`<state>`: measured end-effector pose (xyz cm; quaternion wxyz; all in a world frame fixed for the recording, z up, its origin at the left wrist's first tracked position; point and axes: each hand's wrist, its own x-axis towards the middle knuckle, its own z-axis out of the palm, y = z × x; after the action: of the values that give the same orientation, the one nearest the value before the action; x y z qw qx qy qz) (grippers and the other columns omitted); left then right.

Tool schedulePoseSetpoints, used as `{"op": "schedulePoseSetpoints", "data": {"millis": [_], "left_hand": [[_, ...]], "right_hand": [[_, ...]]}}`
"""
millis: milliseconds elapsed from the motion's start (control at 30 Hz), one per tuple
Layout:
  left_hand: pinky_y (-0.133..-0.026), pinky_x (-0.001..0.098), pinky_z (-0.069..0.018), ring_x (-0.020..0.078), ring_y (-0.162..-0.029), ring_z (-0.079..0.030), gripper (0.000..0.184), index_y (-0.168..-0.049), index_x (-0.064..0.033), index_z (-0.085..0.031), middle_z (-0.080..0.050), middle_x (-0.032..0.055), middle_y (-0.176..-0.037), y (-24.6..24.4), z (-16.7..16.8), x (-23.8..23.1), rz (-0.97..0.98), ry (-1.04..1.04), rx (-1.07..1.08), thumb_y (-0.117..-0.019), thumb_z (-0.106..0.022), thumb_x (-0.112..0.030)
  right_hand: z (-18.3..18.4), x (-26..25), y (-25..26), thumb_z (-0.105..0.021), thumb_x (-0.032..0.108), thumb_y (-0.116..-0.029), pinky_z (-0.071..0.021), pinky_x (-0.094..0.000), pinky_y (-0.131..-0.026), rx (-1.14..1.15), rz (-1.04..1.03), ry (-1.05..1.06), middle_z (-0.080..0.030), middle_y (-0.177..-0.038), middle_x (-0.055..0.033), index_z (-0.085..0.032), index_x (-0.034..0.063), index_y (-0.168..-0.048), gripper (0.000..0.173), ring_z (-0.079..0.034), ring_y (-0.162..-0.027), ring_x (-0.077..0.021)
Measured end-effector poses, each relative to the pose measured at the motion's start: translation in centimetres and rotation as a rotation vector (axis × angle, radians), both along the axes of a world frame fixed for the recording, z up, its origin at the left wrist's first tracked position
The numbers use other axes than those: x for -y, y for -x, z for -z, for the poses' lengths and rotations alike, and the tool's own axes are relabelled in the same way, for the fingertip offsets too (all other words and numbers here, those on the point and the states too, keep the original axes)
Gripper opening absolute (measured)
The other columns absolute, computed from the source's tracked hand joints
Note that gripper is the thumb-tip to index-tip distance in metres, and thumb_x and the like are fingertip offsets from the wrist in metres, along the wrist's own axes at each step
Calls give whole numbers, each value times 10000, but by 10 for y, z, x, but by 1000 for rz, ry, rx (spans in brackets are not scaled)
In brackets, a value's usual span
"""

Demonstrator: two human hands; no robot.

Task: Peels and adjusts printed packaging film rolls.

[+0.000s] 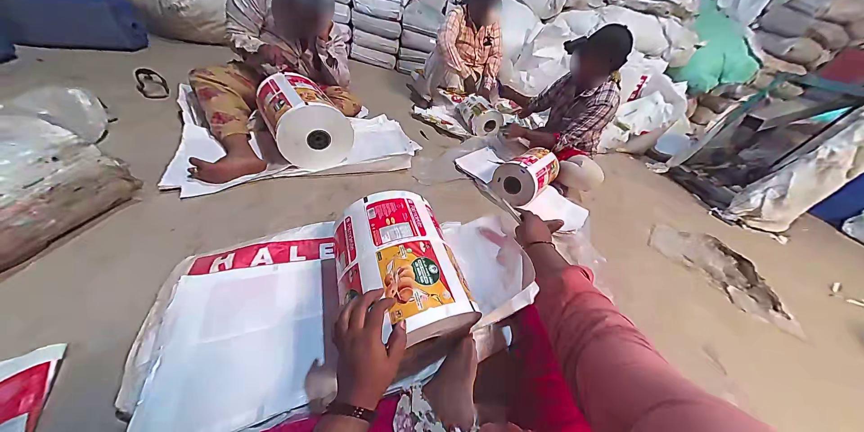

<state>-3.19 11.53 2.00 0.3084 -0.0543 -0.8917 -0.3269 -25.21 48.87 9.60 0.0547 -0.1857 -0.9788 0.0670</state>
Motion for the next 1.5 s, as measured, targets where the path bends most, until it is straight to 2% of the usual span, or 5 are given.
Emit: {"op": "schedulePoseSetpoints", "data": {"millis": [367, 567, 767, 1067, 1500], "left_hand": [[-1088, 600, -381, 398, -1233, -582, 472, -1122, -109, -740, -671, 158, -1269, 4, 9, -1, -13, 11, -67, -957, -442, -436], [-1095, 614, -369, 400, -1249, -577, 475, -1136, -101, -729, -662, 163, -1290, 2, 8, 0, -9, 25, -73, -973, -429, -430], [-1067, 617, -405, 416, -1214, -601, 478, -1129, -91, -740, -673, 168, -1275, 3, 6, 0, -1, 24, -73, -964, -442, -425], [-1099, 616, -386, 401, -1274, -575, 493, -1156, -85, -726, -646, 159, -1343, -1, 9, 4, 35, 14, -30, -990, -428, -440], [-1111, 609, -390, 397, -1297, -573, 507, -1189, -76, -716, -639, 154, -1373, -3, 12, 5, 35, 19, -53, -1013, -408, -438]], "right_hand": [[94, 27, -113, -533, 122, -1038, -608, -370, -770, 434, -223, 1460, -694, -1176, -100, -495, 36, -1356, 332, -712, -908, -196], [173, 13, -84, -630, 204, -989, -512, -547, -946, 182, 139, 849, -658, -1176, -245, -572, -23, -1322, 407, -644, -1080, -358], [77, 36, -137, -455, 283, -1084, -383, -546, -1154, 621, -97, 270, -499, -1500, -262, -472, -21, -1478, 498, -478, -1408, -400], [155, 58, -98, -543, 140, -1039, -541, -343, -701, 201, -43, 1382, -647, -994, -93, -523, 20, -1321, 307, -630, -797, -158], [134, 58, -104, -573, 136, -1026, -552, -486, -864, 33, 48, 1100, -661, -1181, -213, -512, -24, -1376, 390, -666, -1014, -303]]}}
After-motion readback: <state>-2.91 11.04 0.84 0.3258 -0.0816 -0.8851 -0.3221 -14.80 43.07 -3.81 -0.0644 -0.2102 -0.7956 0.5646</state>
